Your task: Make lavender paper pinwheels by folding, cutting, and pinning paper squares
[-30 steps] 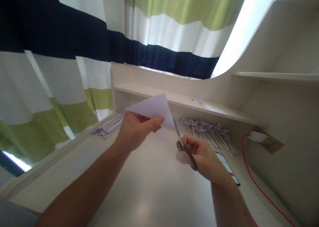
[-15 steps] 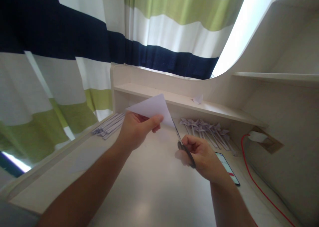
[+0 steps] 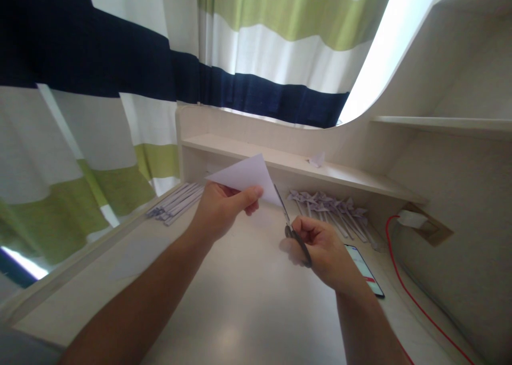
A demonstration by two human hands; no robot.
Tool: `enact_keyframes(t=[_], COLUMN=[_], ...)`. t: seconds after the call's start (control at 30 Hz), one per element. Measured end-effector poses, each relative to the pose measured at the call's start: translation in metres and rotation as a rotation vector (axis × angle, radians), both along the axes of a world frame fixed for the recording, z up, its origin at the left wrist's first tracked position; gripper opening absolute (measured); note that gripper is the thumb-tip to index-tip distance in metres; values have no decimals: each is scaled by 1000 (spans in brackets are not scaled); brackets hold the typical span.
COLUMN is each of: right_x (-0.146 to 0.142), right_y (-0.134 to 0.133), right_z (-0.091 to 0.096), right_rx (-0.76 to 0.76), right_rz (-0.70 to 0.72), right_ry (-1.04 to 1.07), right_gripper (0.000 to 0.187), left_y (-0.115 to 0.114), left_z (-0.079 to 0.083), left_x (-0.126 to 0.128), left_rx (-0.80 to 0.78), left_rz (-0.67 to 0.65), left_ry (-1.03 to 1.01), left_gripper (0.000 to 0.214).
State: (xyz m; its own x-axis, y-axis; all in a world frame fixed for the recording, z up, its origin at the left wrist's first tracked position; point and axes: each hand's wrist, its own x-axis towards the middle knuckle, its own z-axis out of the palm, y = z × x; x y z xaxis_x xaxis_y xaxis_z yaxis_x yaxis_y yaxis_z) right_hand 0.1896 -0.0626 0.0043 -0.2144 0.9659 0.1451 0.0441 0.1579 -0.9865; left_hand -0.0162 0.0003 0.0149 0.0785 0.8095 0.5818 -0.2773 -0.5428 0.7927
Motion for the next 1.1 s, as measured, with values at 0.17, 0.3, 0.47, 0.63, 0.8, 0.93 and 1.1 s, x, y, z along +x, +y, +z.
enact_keyframes(t=[0.17,0.3,0.47,0.63,0.8,0.93,1.1], right_x=[-1,-1,8,21,26,31,37], right_y=[0,-1,11,40,48,41,37], right_z=[1,2,-3,-46,-115,-138,-137], right_rx=[-8,-10,44,-85,-175,-149,-142], right_rz=[7,9,-32,-224,-294,-285,-206], right_ry=[7,20,-54,-621,-921,-1058,-1125], right_gripper=[40,42,41,38,27,22,16], left_y=[-1,-1,8,25,34,26,12], left_z=[-1,-2,-8,-15,-43,-77,-102], left_x=[2,3,3,4,11,15,12], left_rx=[-5,7,-1,-95,-332,-429,-456], left_rz=[-16,-29,-75,-216,-227,-249,-260], left_ry=[44,59,27,20,253,385,382], left_gripper=[23,25,24,18,20,25,31])
